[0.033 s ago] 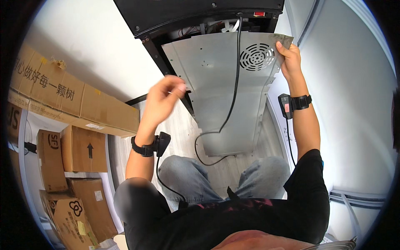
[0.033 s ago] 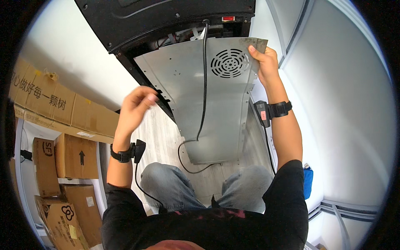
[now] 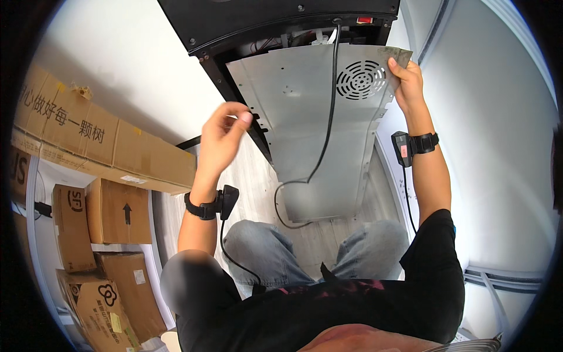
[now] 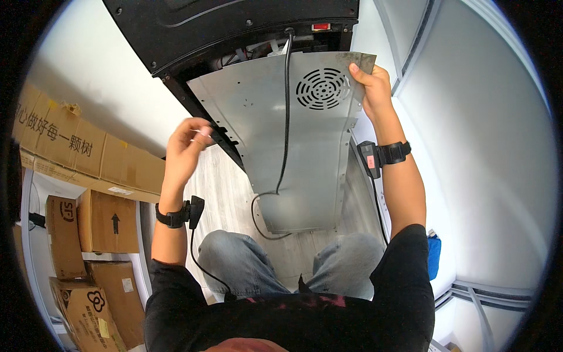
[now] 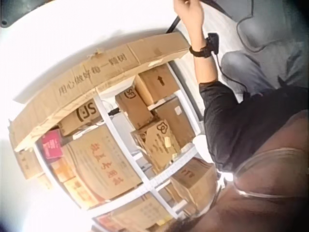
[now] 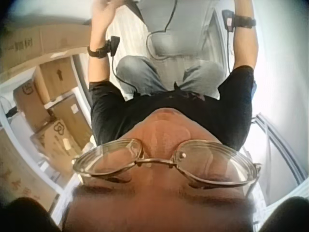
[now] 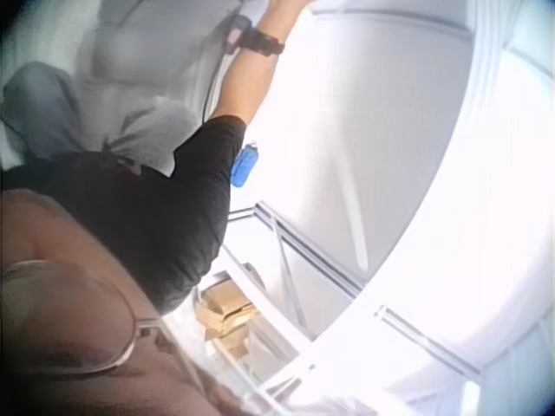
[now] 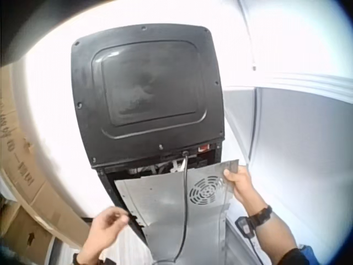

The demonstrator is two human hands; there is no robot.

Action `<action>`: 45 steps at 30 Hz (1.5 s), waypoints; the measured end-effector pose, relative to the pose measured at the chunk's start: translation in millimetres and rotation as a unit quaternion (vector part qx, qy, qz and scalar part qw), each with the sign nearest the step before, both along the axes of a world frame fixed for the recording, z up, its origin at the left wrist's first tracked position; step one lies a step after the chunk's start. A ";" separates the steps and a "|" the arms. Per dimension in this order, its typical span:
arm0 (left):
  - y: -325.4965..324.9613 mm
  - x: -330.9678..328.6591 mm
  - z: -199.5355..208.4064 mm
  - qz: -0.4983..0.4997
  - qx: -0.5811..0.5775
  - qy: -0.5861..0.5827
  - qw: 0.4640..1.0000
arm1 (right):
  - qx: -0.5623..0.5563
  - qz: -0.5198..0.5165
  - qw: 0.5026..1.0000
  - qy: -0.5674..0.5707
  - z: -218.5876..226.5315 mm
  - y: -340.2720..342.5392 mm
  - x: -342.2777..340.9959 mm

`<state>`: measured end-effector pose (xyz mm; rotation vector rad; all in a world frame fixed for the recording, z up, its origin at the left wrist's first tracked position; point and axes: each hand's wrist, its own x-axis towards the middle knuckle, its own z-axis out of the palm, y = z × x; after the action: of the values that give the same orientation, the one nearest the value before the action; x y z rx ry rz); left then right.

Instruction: The person wipes the underside of a black electronic device with a blue cloth, then uses a screwdriver to attach a beige casing to the device. The person secures the casing with screws and then attaches a metal backplate to the device.

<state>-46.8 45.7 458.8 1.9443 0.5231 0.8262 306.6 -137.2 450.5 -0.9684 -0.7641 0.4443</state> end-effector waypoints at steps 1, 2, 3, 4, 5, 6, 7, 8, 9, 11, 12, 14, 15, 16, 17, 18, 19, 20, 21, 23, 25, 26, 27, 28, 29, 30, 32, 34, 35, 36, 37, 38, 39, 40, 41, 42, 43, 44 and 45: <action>4.6 2.3 -0.9 0.075 0.016 -0.024 0.997 | 0.000 0.004 1.000 0.006 1.0 2.2 1.5; 8.0 4.6 -2.8 0.097 0.012 -0.041 0.994 | 0.001 0.011 1.000 0.012 2.4 4.9 2.6; 12.0 7.4 -7.9 0.120 0.008 -0.057 0.991 | 0.001 0.019 1.000 0.016 4.3 7.9 3.4; 14.9 10.0 -10.8 0.143 0.004 -0.074 0.987 | 0.002 0.027 0.999 0.020 6.4 11.1 4.2; 15.7 13.3 -12.6 0.158 0.019 -0.071 0.985 | 0.000 0.035 0.999 0.024 6.5 11.9 6.3; 15.7 16.6 -13.8 0.174 0.034 -0.067 0.982 | -0.001 0.048 0.998 0.028 5.0 12.2 10.4; 14.7 19.5 -15.3 0.190 0.049 -0.064 0.978 | -0.003 0.062 0.998 0.031 2.5 12.0 15.7; 11.9 20.4 -15.5 0.198 0.076 -0.058 0.976 | -0.003 0.081 0.996 0.036 2.1 14.2 18.6; 7.5 21.8 -16.2 0.206 0.102 -0.052 0.972 | 0.002 0.087 0.995 0.043 1.9 15.2 20.8; -0.1 23.7 -16.6 0.219 0.132 -0.027 0.966 | 0.011 0.102 0.993 0.060 1.0 16.6 22.4; -0.9 24.6 -19.2 0.229 0.141 -0.020 0.963 | 0.016 0.116 0.991 0.067 -0.4 18.2 25.2; -8.3 26.8 -16.3 0.247 0.139 -0.011 0.959 | 0.011 0.137 0.988 0.068 0.0 18.0 27.6; -6.5 25.1 -17.7 0.243 0.128 -0.008 0.962 | 0.009 0.148 0.987 0.067 1.5 18.1 26.8; -0.5 23.7 -24.6 0.239 0.116 -0.004 0.964 | 0.000 0.141 0.988 0.069 1.4 18.9 25.0; 0.8 24.7 -24.7 0.234 0.105 -0.003 0.966 | -0.009 0.147 0.987 0.063 1.3 18.7 26.8; -0.3 25.9 -24.6 0.244 0.117 -0.012 0.963 | -0.019 0.154 0.986 0.057 -1.5 18.2 30.6; -1.9 25.2 -22.7 0.247 0.103 0.005 0.963 | -0.029 0.159 0.986 0.051 -3.1 17.8 32.5; -6.5 26.1 -18.3 0.252 0.089 0.020 0.963 | -0.029 0.167 0.984 0.051 -1.9 16.9 31.5; -10.5 27.8 -14.3 0.256 0.075 0.036 0.963 | -0.039 0.146 0.988 0.034 0.7 15.6 30.6; -12.7 35.1 -13.4 0.273 0.096 0.023 0.957 | -0.057 0.104 0.993 0.000 6.7 13.2 22.6; -6.8 30.9 -22.7 0.280 0.031 0.034 0.959 | -0.045 0.074 0.996 -0.011 12.7 13.6 6.0; -4.5 32.9 -25.3 0.280 0.048 0.017 0.959 | -0.041 0.058 0.997 -0.014 14.1 13.2 1.0; -4.1 32.9 -27.2 0.281 0.042 0.015 0.959 | -0.037 0.041 0.998 -0.017 15.5 13.2 -2.9; -4.2 33.3 -28.2 0.282 0.037 0.014 0.959 | -0.033 0.023 0.999 -0.021 17.4 13.4 -6.5; -3.8 35.2 -28.1 0.280 0.033 0.009 0.959 | -0.026 0.003 0.999 -0.026 18.2 13.9 -8.9; -2.4 35.8 -28.3 0.282 0.036 0.005 0.959 | -0.019 -0.018 0.999 -0.031 17.7 14.5 -10.8; 1.6 37.0 -30.2 0.281 0.040 -0.005 0.959 | -0.001 -0.046 0.997 -0.060 14.7 17.8 -10.9; 6.0 36.1 -31.3 0.277 0.044 -0.027 0.959 | 0.004 -0.086 0.991 -0.102 10.2 20.3 -11.5; 7.2 36.0 -32.9 0.276 0.044 -0.039 0.959 | 0.019 -0.110 0.986 -0.120 9.1 21.6 -12.1; 8.7 35.9 -34.4 0.272 0.042 -0.058 0.959 | 0.034 -0.134 0.981 -0.138 8.9 23.5 -13.1; 9.8 36.0 -35.2 0.263 0.044 -0.065 0.961 | 0.048 -0.158 0.974 -0.155 9.4 25.9 -13.9; 9.5 34.4 -37.2 0.256 0.044 -0.070 0.963 | 0.053 -0.164 0.973 -0.156 10.9 28.0 -14.4; 9.1 33.9 -34.4 0.244 0.046 -0.076 0.966 | 0.036 -0.171 0.971 -0.165 7.8 26.5 -8.4; 4.0 35.7 -30.9 0.229 0.055 -0.091 0.968 | 0.019 -0.177 0.968 -0.174 3.0 21.5 2.0; 2.5 35.6 -29.0 0.218 0.074 -0.105 0.967 | 0.003 -0.180 0.967 -0.182 4.5 22.2 1.3; 2.2 35.3 -28.4 0.212 0.077 -0.108 0.968 | 0.000 -0.220 0.961 -0.169 11.6 22.9 -9.4; 2.6 35.3 -29.2 0.207 0.080 -0.111 0.969 | -0.026 -0.243 0.952 -0.187 7.7 23.1 -4.6; 2.7 35.4 -29.4 0.194 0.083 -0.119 0.970 | -0.053 -0.269 0.940 -0.206 4.1 16.2 6.8; 4.2 34.1 -30.4 0.189 0.091 -0.117 0.971 | -0.080 -0.290 0.928 -0.221 5.4 16.0 6.8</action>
<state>-12.8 50.0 428.4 1.9024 0.7062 1.3696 313.4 -121.2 455.9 -1.4138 -0.8032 -0.2451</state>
